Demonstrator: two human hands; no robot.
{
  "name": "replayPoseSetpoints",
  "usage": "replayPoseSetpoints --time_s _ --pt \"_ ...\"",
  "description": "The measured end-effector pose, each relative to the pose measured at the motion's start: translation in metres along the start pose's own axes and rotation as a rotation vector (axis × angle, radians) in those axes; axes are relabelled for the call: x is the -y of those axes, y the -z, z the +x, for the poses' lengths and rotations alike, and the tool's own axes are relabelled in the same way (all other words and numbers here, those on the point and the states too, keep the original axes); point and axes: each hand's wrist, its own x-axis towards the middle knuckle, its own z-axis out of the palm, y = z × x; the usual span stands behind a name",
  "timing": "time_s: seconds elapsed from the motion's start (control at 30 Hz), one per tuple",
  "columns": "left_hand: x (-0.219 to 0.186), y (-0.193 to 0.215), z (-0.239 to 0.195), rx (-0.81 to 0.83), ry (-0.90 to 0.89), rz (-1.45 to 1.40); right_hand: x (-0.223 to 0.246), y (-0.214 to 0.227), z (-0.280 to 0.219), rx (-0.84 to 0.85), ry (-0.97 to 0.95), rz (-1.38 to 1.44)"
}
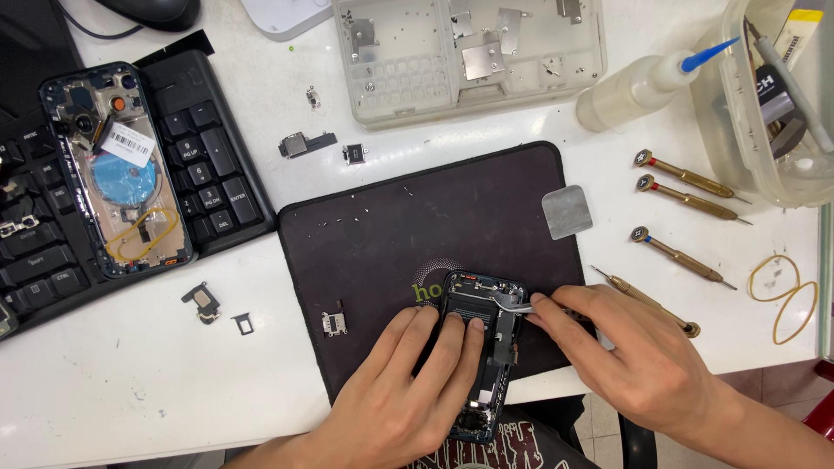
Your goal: The person uses a screwdriver and tweezers to remove screws and disconnect internal connectors from a disassembled smartphone. The person then uses tweezers to lift and reposition the battery and ribbon cables inside the phone chassis.
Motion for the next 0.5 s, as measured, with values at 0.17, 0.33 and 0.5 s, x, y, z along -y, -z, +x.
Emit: replayPoseSetpoints --time_s 0.17,0.33,0.5 --pt "0.0006 0.0004 0.0003 -0.005 -0.006 0.007 0.0020 -0.0020 -0.0001 0.010 -0.098 0.050" --pt "0.0010 0.0032 0.0013 -0.002 -0.017 0.019 0.0009 -0.0027 0.0032 0.007 -0.203 0.116" --pt "0.0011 0.0030 0.0006 -0.004 -0.014 0.006 0.0007 -0.0015 0.0039 0.037 -0.218 0.114"
